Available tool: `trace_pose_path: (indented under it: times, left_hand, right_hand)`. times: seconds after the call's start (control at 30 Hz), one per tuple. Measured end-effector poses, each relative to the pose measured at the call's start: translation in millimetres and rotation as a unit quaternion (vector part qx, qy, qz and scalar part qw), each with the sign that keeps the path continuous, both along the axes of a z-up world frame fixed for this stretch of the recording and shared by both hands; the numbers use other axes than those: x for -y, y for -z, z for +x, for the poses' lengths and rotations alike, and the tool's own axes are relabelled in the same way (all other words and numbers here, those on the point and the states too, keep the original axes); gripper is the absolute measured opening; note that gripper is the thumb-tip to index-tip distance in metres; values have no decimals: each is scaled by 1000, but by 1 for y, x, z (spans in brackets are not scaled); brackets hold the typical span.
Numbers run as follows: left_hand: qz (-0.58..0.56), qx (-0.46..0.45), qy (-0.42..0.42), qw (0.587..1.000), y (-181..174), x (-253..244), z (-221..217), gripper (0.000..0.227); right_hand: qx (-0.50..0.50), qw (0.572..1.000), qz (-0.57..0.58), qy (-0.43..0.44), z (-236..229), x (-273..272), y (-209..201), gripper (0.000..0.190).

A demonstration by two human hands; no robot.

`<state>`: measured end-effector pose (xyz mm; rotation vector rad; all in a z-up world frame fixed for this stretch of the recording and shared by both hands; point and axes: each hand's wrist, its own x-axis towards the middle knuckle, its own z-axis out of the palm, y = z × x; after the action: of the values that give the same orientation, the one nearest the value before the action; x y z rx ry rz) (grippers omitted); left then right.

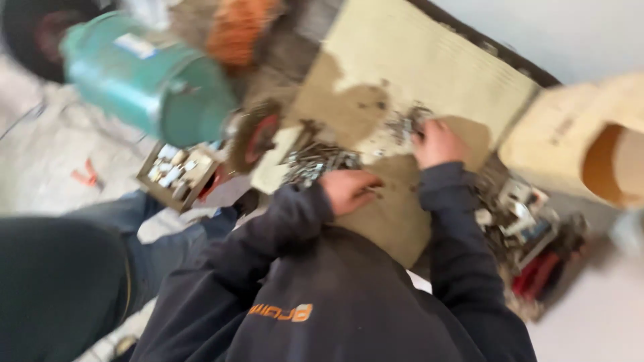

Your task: The person sorts a pile of mixed metal fasteners, including bolts, nuts, and washers, on a workbench. They separate the items by hand into different piles and then transfer the sorted fasteners into a plastic container.

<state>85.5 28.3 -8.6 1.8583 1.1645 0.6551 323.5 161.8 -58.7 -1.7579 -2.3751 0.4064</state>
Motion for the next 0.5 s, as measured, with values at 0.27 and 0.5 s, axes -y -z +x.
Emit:
trace_pose_path:
  times: [0.27,0.5]
  left_hand:
    - [-80,-18,26,996,-5,-3,10,35]
    - [-33,-34,35,998,-6,-10,15,33]
  right_hand:
    - [99,994,-4,53,-9,6,7,25]
    - [-3,999,52,-4,-2,11,13,21]
